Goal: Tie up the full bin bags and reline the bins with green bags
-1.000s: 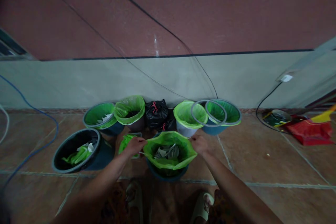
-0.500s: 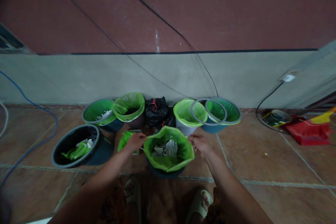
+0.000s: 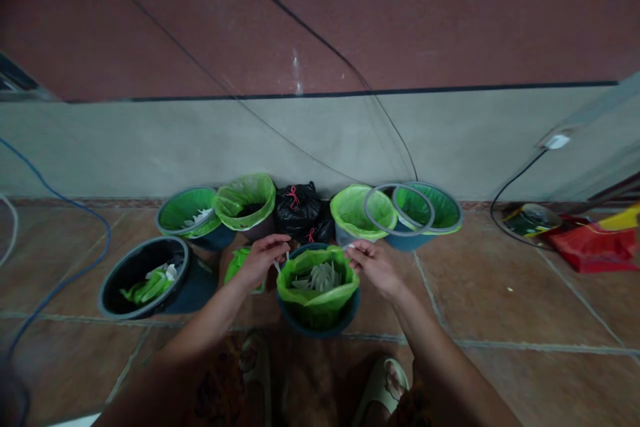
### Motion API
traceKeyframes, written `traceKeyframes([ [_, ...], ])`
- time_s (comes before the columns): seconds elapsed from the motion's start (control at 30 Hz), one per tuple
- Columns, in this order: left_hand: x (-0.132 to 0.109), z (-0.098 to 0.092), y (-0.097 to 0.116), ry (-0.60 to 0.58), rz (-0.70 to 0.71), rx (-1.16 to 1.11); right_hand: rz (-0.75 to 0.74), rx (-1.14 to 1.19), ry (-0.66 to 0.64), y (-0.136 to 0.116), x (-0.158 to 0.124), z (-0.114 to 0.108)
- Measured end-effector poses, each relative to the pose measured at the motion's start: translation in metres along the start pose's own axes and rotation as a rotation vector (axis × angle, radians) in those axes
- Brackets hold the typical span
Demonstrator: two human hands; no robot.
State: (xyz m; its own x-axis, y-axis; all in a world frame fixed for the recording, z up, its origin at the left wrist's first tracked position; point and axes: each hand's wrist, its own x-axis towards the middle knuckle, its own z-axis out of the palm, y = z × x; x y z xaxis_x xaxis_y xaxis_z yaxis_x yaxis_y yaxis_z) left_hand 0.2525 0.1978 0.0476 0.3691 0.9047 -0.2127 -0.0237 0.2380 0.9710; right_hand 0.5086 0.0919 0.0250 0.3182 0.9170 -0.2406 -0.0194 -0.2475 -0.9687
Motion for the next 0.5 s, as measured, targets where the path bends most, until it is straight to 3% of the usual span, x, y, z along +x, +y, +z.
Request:
traceKeyframes([
  [0.17,0.001,0.012,-0.011,-0.113,0.013,0.093,0.066,0.000,-0.044,-0.016,-0.005,0.011],
  [0.33,-0.012,0.058,-0.033,-0.308,0.055,0.537,0.119,0.089,-0.184,-0.031,-0.004,0.022],
  [0.5,-0.024,0.102,-0.045,-0.227,0.182,0.905,0.242,0.279,-0.197,-0.034,-0.001,0.033],
])
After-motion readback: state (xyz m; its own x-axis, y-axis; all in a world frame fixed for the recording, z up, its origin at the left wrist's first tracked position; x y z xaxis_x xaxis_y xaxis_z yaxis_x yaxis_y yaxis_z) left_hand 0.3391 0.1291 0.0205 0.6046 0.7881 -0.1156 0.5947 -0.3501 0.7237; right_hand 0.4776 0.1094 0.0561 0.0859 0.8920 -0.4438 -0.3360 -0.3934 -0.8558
